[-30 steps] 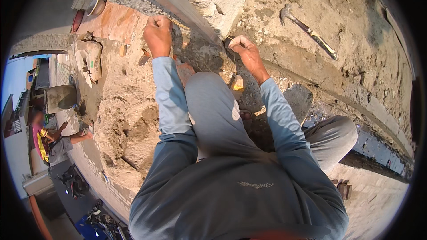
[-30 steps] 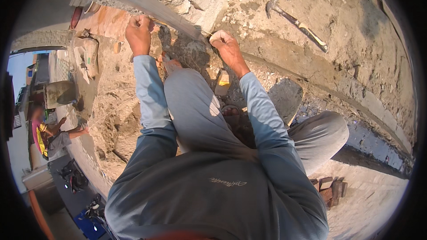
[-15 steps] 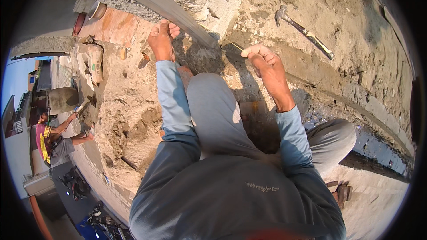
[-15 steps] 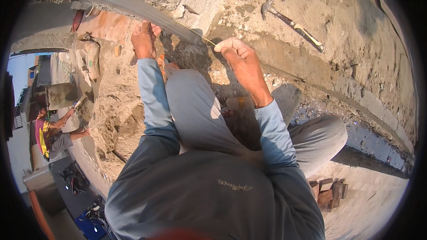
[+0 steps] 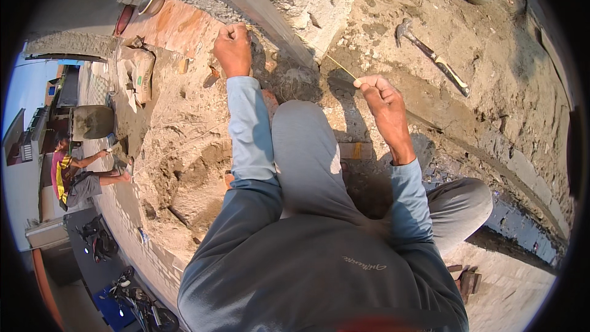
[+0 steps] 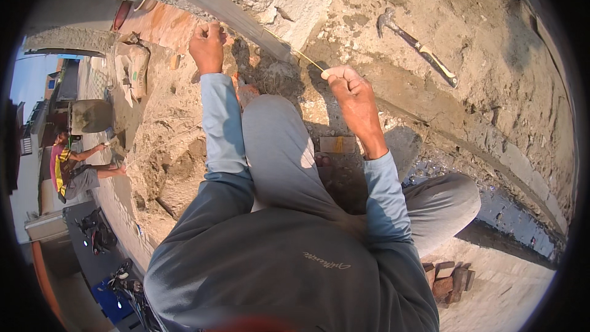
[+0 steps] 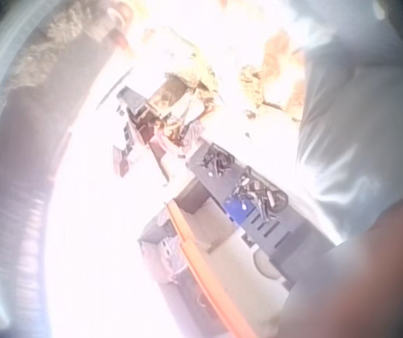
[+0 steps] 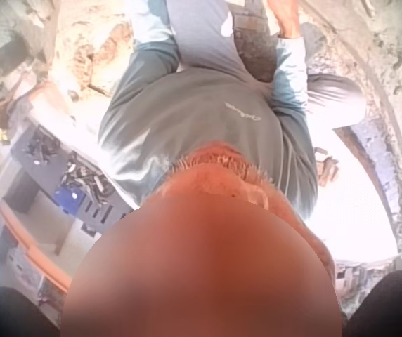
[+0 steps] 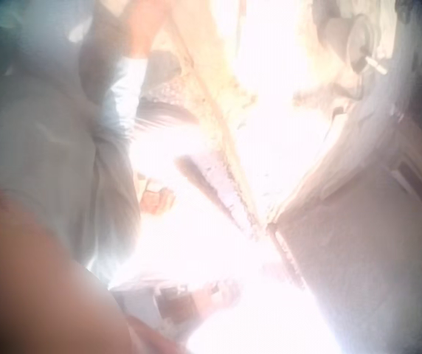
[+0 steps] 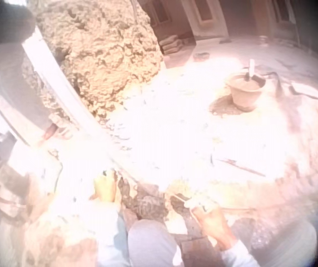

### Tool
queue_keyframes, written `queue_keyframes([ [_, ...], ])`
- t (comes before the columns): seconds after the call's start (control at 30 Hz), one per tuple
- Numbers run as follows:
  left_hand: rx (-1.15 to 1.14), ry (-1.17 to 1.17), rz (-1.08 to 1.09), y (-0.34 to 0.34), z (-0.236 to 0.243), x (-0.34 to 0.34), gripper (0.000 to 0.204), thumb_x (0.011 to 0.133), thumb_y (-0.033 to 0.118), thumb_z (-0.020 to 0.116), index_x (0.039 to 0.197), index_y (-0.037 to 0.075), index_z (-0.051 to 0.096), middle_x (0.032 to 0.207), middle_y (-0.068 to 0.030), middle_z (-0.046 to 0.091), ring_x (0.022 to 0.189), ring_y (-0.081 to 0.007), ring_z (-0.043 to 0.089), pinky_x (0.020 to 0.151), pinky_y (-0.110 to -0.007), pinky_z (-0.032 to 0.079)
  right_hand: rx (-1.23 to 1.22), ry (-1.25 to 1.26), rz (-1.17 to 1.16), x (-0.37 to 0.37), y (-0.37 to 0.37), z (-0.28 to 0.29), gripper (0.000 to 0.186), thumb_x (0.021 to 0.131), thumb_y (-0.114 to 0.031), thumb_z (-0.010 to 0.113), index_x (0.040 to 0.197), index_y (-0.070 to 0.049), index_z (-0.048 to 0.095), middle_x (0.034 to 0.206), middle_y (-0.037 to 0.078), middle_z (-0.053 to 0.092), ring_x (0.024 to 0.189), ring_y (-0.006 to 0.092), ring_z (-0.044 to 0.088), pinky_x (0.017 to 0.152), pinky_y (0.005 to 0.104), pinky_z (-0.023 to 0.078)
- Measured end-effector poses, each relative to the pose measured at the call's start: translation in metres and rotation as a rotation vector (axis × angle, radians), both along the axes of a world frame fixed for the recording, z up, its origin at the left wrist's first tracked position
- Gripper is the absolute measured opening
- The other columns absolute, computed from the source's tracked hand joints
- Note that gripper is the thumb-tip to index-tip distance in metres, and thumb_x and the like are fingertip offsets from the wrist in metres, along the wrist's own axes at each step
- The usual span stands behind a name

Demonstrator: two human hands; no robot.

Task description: The person uses a string line and a hammer to align and secure a brick in a wall. They repeatedly adjust the string line and tap the brick to ensure it is level and properly positioned within the mortar bed.

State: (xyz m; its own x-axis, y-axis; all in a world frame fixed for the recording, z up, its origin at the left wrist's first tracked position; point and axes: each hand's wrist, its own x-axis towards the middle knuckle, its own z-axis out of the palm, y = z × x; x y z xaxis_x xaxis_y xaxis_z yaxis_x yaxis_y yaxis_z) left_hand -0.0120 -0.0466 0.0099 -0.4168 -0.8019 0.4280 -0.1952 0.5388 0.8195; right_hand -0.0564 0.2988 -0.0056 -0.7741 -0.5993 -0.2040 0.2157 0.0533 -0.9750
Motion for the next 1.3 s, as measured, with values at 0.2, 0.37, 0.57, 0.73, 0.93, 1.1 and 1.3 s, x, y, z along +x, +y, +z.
queue_keyframes([
  [0.2, 0.183, -0.104, -0.031, 0.002, 0.019, -0.006, 0.018, 0.087, 0.01, 0.067, 0.078, -0.005, 0.065, 0.064, -0.0077, 0.065, 0.053, -0.0127, 0.061, 0.05, -0.026, 0.047, -0.077, 0.009, -0.039, 0.005, -0.003, 0.0, 0.019, 0.099, -0.015, 0.054, 0.105, -0.004, 0.068, 0.081, -0.007, 0.056, 0.069, 0.0021, 0.04, 0.062, 0.0205, 0.034],
  [0.37, 0.188, -0.018, -0.058, 0.003, 0.013, -0.007, 0.014, 0.088, 0.006, 0.066, 0.081, -0.006, 0.064, 0.067, -0.0077, 0.066, 0.055, -0.0117, 0.061, 0.049, -0.026, 0.047, -0.044, 0.0, -0.06, 0.002, -0.005, -0.01, 0.019, 0.099, -0.015, 0.054, 0.104, -0.004, 0.068, 0.082, -0.007, 0.058, 0.071, 0.0026, 0.043, 0.064, 0.0204, 0.035],
  [0.57, 0.368, 0.008, -0.217, 0.012, -0.023, -0.003, 0.013, 0.093, 0.004, 0.06, 0.086, -0.006, 0.06, 0.071, -0.0097, 0.065, 0.058, -0.014, 0.063, 0.051, -0.027, 0.05, -0.05, -0.016, -0.083, -0.002, -0.003, -0.023, 0.018, 0.099, -0.016, 0.054, 0.102, -0.004, 0.068, 0.072, -0.009, 0.05, 0.063, 0.0009, 0.038, 0.056, 0.0206, 0.03],
  [0.73, 0.558, 0.202, -0.263, 0.014, -0.016, -0.005, 0.013, 0.094, 0.003, 0.055, 0.086, -0.005, 0.061, 0.08, -0.0157, 0.067, 0.064, -0.0195, 0.067, 0.056, -0.03, 0.057, -0.018, -0.052, -0.092, -0.013, 0.006, -0.018, 0.017, 0.099, -0.016, 0.054, 0.101, -0.005, 0.068, 0.066, -0.011, 0.044, 0.057, -0.0001, 0.033, 0.051, 0.0209, 0.025],
  [0.93, 0.775, 0.354, -0.37, 0.018, -0.027, -0.01, 0.008, 0.095, 0.003, 0.054, 0.096, -0.001, 0.06, 0.088, -0.0101, 0.068, 0.07, -0.0181, 0.066, 0.069, -0.032, 0.059, -0.033, -0.038, -0.038, -0.016, -0.001, -0.029, 0.018, 0.1, -0.017, 0.054, 0.105, -0.006, 0.067, 0.064, -0.008, 0.047, 0.055, 0.0017, 0.036, 0.05, 0.0215, 0.028],
  [1.1, 0.598, 0.277, -0.182, 0.007, -0.061, 0.006, 0.011, 0.094, 0.01, 0.06, 0.098, 0.0, 0.061, 0.08, -0.0048, 0.064, 0.062, -0.0128, 0.057, 0.053, -0.027, 0.045, 0.087, -0.064, 0.002, -0.022, -0.004, -0.034, 0.019, 0.101, -0.02, 0.054, 0.107, -0.006, 0.066, 0.065, -0.006, 0.05, 0.055, 0.0023, 0.04, 0.05, 0.021, 0.031],
  [1.3, 0.532, -0.094, -0.02, -0.008, -0.187, 0.065, 0.011, 0.094, 0.013, 0.062, 0.096, 0.002, 0.065, 0.077, -0.0032, 0.065, 0.064, -0.0101, 0.06, 0.054, -0.025, 0.047, 0.224, 0.015, 0.077, -0.029, -0.003, -0.032, 0.02, 0.102, -0.022, 0.055, 0.107, -0.007, 0.066, 0.065, -0.005, 0.052, 0.055, 0.0034, 0.042, 0.051, 0.0206, 0.033],
])
